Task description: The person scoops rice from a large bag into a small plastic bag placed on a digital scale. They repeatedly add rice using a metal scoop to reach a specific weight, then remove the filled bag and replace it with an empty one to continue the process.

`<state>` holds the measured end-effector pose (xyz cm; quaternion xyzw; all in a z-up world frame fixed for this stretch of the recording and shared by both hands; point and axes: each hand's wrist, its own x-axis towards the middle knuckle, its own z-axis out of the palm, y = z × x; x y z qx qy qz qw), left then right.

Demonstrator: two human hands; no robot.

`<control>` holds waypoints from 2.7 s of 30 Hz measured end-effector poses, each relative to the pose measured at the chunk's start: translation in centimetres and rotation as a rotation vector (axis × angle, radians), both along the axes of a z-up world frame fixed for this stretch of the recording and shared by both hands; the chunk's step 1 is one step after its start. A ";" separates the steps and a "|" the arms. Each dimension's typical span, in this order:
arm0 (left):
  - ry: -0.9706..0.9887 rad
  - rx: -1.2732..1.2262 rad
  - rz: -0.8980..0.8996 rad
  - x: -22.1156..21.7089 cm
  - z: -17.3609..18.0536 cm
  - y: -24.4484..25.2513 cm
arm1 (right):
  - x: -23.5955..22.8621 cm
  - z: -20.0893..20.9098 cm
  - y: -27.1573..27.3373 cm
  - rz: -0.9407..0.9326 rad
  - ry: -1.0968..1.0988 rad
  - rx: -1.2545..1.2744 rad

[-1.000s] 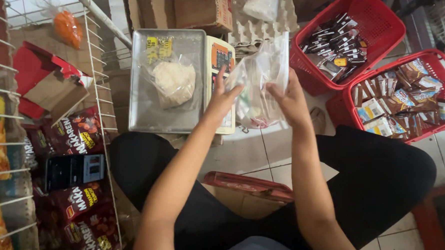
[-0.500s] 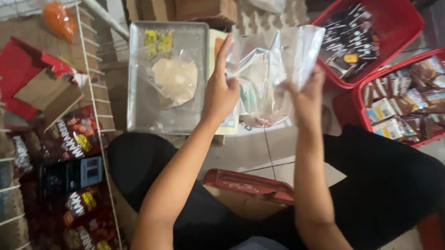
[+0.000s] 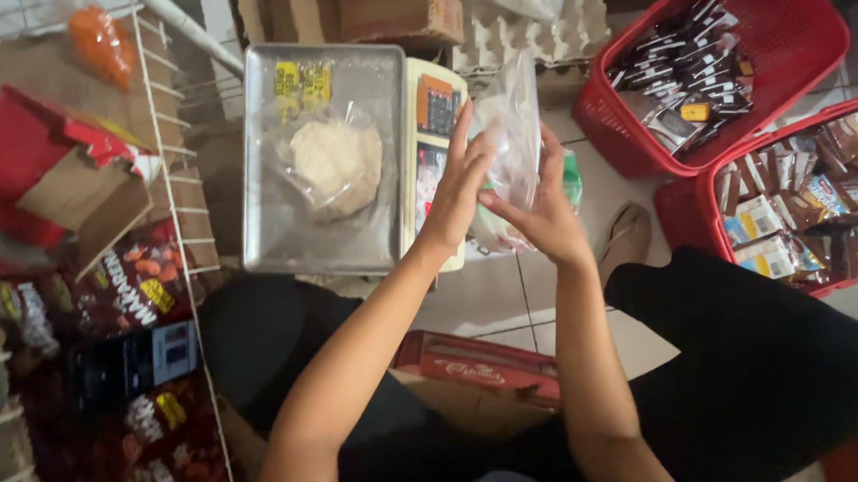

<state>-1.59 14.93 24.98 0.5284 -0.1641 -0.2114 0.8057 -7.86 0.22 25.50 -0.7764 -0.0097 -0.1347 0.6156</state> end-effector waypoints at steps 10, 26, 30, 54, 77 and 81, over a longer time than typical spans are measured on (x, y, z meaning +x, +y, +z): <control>-0.031 0.408 0.023 0.8 -1.1 -0.3 | 1.6 -8.1 -3.9 -0.456 0.334 0.429; -0.077 0.616 -0.136 0.6 -6.8 -2.0 | -1.8 -13.7 -13.3 -0.607 0.185 0.459; -0.311 0.720 -0.140 -0.7 -8.7 -2.7 | -2.6 -12.6 -14.0 -0.604 0.176 0.523; -0.851 1.194 -0.578 -8.6 -20.4 -3.2 | -8.6 -21.2 -9.2 -0.578 0.308 -0.212; -0.829 1.269 -0.622 -7.7 -18.5 -2.4 | -13.0 -31.2 -7.8 -0.822 0.347 -0.374; -0.798 1.252 -0.605 -7.5 -17.6 -2.6 | -13.8 -29.1 -6.5 -0.596 0.374 -0.358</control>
